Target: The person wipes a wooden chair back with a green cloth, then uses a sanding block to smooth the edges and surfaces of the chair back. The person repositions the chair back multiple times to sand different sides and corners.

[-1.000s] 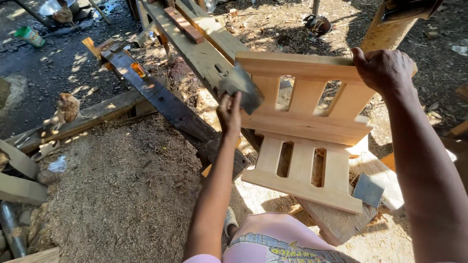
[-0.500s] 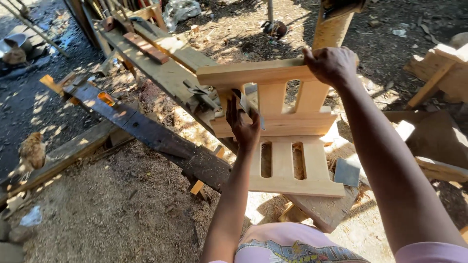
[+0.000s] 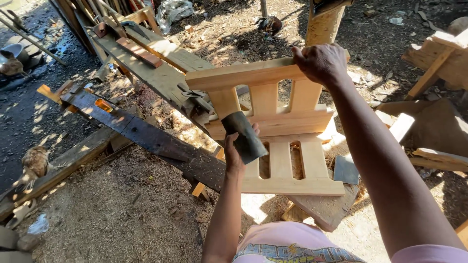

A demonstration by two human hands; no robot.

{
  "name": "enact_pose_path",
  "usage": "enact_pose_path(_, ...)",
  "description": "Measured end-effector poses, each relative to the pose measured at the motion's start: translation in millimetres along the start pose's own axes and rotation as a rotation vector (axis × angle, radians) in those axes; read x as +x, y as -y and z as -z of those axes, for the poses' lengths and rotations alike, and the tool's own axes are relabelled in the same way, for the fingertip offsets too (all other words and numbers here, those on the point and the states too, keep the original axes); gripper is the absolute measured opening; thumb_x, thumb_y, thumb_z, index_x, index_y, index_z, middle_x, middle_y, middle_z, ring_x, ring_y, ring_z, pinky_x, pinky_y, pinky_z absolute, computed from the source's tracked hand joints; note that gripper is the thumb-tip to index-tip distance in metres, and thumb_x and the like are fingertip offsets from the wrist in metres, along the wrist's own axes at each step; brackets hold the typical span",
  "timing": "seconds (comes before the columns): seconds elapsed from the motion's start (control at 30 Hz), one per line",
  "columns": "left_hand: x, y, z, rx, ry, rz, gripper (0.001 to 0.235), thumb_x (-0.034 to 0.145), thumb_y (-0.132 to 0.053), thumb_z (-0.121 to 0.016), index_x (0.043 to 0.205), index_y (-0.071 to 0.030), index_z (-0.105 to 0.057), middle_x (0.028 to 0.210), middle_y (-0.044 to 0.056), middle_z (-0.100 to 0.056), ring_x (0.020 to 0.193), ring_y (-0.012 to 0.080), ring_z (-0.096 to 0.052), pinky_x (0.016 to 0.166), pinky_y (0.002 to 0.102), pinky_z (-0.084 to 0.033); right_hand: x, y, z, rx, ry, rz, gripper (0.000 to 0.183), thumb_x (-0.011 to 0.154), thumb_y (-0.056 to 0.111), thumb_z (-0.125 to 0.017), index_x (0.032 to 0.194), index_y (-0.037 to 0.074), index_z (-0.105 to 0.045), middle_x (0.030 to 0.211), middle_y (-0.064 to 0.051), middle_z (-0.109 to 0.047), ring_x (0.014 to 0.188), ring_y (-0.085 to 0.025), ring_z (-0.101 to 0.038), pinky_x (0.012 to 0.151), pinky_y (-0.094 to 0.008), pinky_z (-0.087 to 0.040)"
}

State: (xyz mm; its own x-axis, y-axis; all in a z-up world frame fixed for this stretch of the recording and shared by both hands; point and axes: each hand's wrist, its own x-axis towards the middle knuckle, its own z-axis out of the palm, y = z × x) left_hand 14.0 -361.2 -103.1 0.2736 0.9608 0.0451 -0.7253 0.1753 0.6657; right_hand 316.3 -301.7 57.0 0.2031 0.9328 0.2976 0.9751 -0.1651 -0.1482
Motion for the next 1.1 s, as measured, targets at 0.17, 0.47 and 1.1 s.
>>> enact_pose_path(0.17, -12, 7, 34, -0.177, 0.103, 0.142, 0.073, 0.082, -0.033, -0.069, 0.140, 0.007, -0.048, 0.128, 0.022, -0.061, 0.118, 0.0319, -0.068, 0.111, 0.045, -0.055, -2, 3, 4, -0.009, 0.003, -0.008, 0.070, 0.113, 0.063, -0.029, 0.082, 0.022, -0.077, 0.064, -0.012, -0.068, 0.064, -0.033, -0.068, 0.076, -0.052, -0.052)
enact_pose_path(0.47, -25, -5, 47, -0.039, 0.004, 0.120, 0.069, 0.081, -0.026, -0.071, 0.142, -0.003, -0.050, 0.128, 0.016, -0.064, 0.107, 0.0269, -0.066, 0.098, 0.048, -0.056, 2, 5, -4, -0.027, 0.015, 0.019, 0.073, 0.115, 0.064, -0.028, 0.081, 0.022, -0.077, 0.063, -0.012, -0.068, 0.063, -0.032, -0.069, 0.075, -0.052, -0.053)
enact_pose_path(1.1, 13, -15, -9, 1.122, -0.255, -0.745, 0.052, 0.102, -0.029, -0.066, 0.144, -0.002, -0.054, 0.123, 0.015, -0.054, 0.109, 0.0225, -0.061, 0.086, 0.037, -0.059, -1, -3, -6, 0.033, 0.059, -0.012, 0.073, 0.115, 0.064, -0.026, 0.085, 0.022, -0.078, 0.061, -0.009, -0.065, 0.059, -0.026, -0.066, 0.075, -0.046, -0.054)
